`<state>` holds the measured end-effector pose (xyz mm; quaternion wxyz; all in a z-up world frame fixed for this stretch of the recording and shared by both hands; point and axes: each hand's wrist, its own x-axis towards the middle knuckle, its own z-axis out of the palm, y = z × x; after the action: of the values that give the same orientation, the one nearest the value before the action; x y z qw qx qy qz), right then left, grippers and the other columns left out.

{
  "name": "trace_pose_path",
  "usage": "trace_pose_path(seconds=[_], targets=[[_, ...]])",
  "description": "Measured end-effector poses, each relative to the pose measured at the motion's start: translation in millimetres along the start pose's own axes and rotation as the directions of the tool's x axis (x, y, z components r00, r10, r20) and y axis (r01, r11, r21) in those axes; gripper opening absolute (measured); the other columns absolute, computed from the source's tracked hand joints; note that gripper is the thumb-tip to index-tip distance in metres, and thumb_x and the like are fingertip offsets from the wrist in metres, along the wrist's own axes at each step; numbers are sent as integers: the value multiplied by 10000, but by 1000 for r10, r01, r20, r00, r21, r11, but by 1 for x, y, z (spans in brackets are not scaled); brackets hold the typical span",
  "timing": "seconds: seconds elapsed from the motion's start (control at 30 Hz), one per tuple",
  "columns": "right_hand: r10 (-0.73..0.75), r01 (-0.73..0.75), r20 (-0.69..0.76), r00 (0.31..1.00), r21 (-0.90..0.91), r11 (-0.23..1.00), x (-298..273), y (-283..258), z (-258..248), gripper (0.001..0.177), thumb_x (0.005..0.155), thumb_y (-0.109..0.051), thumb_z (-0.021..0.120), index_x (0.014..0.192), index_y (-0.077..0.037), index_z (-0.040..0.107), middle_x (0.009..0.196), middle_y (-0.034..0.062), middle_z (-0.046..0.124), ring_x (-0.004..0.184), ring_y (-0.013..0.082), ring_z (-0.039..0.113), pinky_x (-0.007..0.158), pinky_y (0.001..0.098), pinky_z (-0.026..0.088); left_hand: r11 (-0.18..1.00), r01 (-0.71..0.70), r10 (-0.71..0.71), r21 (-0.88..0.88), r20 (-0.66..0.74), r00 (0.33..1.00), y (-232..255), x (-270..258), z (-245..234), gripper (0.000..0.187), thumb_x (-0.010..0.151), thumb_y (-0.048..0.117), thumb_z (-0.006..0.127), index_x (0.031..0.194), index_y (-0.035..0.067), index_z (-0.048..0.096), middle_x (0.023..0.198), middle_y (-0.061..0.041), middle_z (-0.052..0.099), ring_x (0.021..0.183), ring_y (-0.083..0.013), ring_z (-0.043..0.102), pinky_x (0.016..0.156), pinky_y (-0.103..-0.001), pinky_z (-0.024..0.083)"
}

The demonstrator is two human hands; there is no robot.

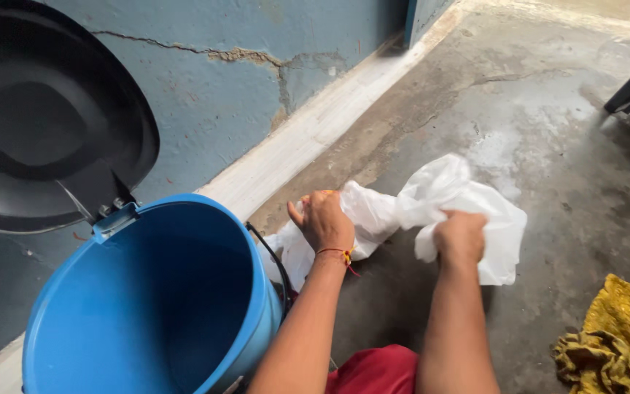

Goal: The person wipes the lid and the interior of a blue plastic bin with a cloth and removes paper scraps from a plastic bag.

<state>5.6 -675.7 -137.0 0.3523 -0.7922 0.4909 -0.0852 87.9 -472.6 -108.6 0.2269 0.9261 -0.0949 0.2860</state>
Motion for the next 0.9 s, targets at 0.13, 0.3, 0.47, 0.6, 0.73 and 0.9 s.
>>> trace_pose_path(seconds=[0.13,0.3,0.47,0.6,0.73,0.9], targets=[[-159,286,356,921,-339,896,63,39,107,485,890,-145,595,1352,-273,674,1437,167,595,1273,360,616,1148,527,357,1000,17,-15,10,-131,991,20,31,-63,184,809,86,603,860,142,770,947,-87,651,1138,-331,608,1082,-492,314],[-234,726,738,633,-462,509,83,50,196,688,846,-91,558,1509,-266,497,1405,137,681,1282,267,657,1281,529,158,985,-105,59,-136,-306,950,54,63,-124,191,859,82,606,963,123,762,941,-84,628,964,-278,625,1036,-528,314],[-234,645,797,557,-238,727,60,31,188,628,820,-132,649,1436,-224,568,1289,151,715,1147,264,682,1132,497,282,985,-130,106,-116,-194,975,67,55,-115,139,895,93,607,922,109,742,986,-83,643,957,-277,632,1031,-503,325],[-247,573,789,562,-156,804,41,10,139,586,800,-164,722,1377,-191,625,1195,162,743,1038,261,702,1012,470,382,992,-71,79,-101,80,994,51,26,-81,155,974,178,618,923,119,752,988,-117,656,982,-287,638,1013,-505,358],[-269,415,638,721,-86,906,17,-11,63,553,779,-197,794,1319,-157,681,1102,174,771,929,259,722,892,444,481,995,87,-64,-45,377,924,29,-1,-41,188,813,199,664,944,114,767,1104,-166,668,1058,-328,645,988,-560,387],[-176,177,280,944,21,984,-51,-41,-24,516,770,-246,851,1268,-161,745,1036,159,785,827,257,734,777,423,581,761,573,-260,-305,666,699,14,7,-12,493,868,456,665,1112,31,714,1170,-270,697,1151,-416,650,989,-464,497]])
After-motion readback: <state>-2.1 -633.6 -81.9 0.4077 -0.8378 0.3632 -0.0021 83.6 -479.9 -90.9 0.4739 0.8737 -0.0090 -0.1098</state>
